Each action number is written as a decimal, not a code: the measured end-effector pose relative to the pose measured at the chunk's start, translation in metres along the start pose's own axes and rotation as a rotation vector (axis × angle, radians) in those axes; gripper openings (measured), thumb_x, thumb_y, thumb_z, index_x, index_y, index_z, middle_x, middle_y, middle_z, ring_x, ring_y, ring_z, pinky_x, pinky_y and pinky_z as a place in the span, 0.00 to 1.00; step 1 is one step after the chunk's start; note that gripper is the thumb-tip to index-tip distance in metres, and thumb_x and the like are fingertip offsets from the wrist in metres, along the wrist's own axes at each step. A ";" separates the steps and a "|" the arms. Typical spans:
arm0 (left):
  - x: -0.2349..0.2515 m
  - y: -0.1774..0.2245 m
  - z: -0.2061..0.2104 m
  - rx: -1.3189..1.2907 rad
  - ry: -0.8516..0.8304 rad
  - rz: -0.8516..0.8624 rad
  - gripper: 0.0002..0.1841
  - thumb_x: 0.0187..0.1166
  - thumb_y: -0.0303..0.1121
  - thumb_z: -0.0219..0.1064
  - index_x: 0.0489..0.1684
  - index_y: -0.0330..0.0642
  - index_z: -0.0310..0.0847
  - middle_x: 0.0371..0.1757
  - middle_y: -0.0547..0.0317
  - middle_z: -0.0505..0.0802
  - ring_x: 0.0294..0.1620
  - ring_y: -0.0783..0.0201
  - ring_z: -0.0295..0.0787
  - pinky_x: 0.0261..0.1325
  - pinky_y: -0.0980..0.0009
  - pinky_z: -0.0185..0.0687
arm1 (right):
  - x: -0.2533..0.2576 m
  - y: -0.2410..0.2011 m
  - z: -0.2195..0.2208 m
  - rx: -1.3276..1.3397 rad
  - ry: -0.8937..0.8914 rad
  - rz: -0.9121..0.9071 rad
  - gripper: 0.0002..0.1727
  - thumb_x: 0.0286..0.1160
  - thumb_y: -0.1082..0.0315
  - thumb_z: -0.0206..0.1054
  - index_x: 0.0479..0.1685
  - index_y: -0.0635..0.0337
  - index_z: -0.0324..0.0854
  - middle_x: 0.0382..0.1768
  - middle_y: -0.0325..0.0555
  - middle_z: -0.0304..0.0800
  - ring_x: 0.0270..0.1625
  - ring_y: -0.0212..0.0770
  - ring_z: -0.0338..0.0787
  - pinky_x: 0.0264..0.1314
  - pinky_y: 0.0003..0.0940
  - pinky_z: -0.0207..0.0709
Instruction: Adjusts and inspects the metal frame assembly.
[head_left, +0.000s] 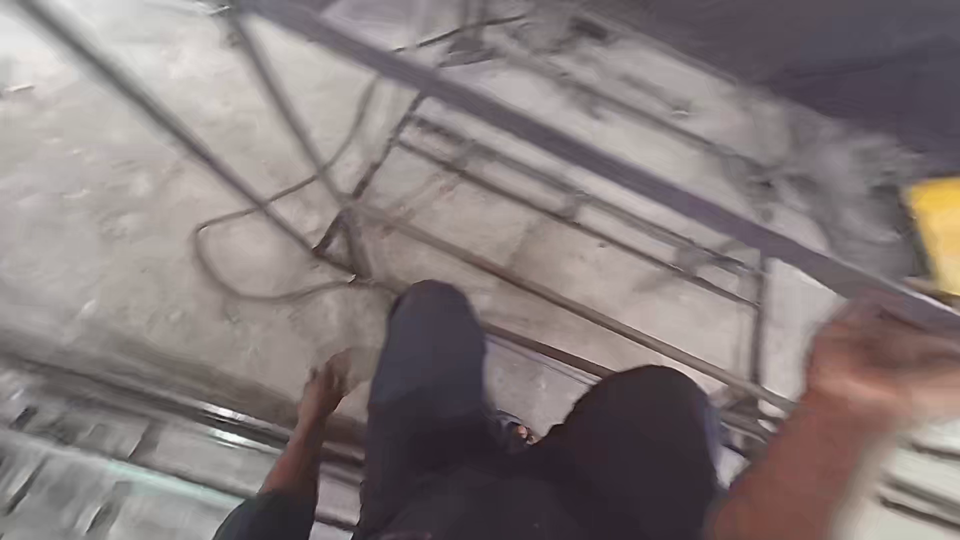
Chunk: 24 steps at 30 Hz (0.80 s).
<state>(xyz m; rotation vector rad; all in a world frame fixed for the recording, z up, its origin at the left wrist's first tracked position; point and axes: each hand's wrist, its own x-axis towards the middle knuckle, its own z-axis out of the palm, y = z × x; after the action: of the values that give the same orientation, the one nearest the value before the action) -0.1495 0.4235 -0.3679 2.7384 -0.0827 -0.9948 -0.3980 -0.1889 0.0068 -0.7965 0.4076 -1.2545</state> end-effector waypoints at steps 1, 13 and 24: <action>0.001 0.011 -0.006 -0.052 -0.003 0.042 0.36 0.74 0.40 0.76 0.82 0.38 0.71 0.76 0.25 0.79 0.75 0.24 0.77 0.71 0.28 0.75 | -0.005 -0.002 0.011 -0.003 0.029 -0.020 0.35 0.94 0.43 0.24 0.50 0.55 0.75 0.41 0.45 0.91 0.46 0.41 0.93 0.52 0.42 0.90; -0.077 0.351 -0.224 -0.851 -0.168 0.975 0.12 0.63 0.33 0.75 0.44 0.52 0.84 0.36 0.68 0.90 0.25 0.73 0.80 0.25 0.76 0.78 | 0.002 0.001 0.009 0.174 0.013 0.041 0.27 0.90 0.46 0.38 0.60 0.52 0.77 0.51 0.53 0.92 0.51 0.50 0.93 0.54 0.52 0.88; -0.203 0.564 -0.125 -1.318 -0.916 0.862 0.29 0.88 0.66 0.43 0.47 0.52 0.79 0.37 0.60 0.87 0.29 0.65 0.83 0.33 0.67 0.84 | 0.003 -0.003 0.008 0.240 0.061 0.098 0.24 0.90 0.46 0.43 0.61 0.53 0.76 0.51 0.53 0.91 0.50 0.51 0.93 0.52 0.50 0.89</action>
<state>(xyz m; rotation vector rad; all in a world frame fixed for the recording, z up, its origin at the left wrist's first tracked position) -0.2115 -0.0747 -0.0177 0.8010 -0.4811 -1.2220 -0.3941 -0.1893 0.0143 -0.5300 0.3334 -1.2117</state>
